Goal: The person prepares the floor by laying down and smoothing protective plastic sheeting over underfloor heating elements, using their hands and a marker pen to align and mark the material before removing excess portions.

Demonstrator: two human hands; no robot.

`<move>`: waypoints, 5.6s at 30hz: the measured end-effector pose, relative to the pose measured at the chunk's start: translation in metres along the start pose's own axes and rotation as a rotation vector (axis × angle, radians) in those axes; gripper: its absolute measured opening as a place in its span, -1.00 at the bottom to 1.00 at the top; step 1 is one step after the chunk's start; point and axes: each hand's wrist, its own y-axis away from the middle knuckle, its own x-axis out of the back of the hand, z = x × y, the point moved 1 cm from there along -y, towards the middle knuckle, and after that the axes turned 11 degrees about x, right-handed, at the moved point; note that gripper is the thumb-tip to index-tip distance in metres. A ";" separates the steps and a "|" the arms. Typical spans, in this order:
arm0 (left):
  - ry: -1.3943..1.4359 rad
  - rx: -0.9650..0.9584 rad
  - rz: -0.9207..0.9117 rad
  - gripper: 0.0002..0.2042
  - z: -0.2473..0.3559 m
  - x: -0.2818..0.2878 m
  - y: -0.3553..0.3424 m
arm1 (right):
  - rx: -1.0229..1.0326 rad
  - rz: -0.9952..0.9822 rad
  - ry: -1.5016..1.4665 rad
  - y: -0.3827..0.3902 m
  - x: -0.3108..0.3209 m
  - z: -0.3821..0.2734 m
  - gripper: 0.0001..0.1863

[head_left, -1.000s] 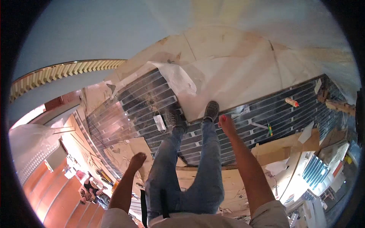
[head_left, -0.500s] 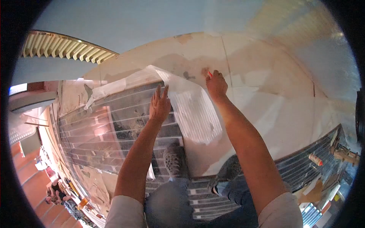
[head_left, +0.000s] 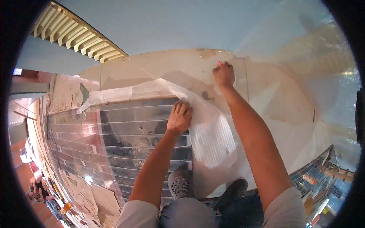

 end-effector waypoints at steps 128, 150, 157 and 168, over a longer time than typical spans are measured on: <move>1.509 1.245 -0.586 -0.78 0.121 -0.040 0.021 | 0.341 -0.283 0.170 0.154 0.264 0.284 -0.75; -0.006 -0.250 -0.145 -0.72 0.047 -0.013 -0.031 | -0.036 -0.872 -0.051 0.507 0.285 0.239 -0.61; -0.325 -0.317 -0.164 -0.60 -0.016 -0.017 -0.013 | 0.098 -0.835 -0.096 0.450 0.275 0.211 -0.73; 0.190 0.043 -0.247 -0.45 0.116 -0.039 0.106 | 0.048 -0.828 -0.174 0.468 0.263 0.187 -0.75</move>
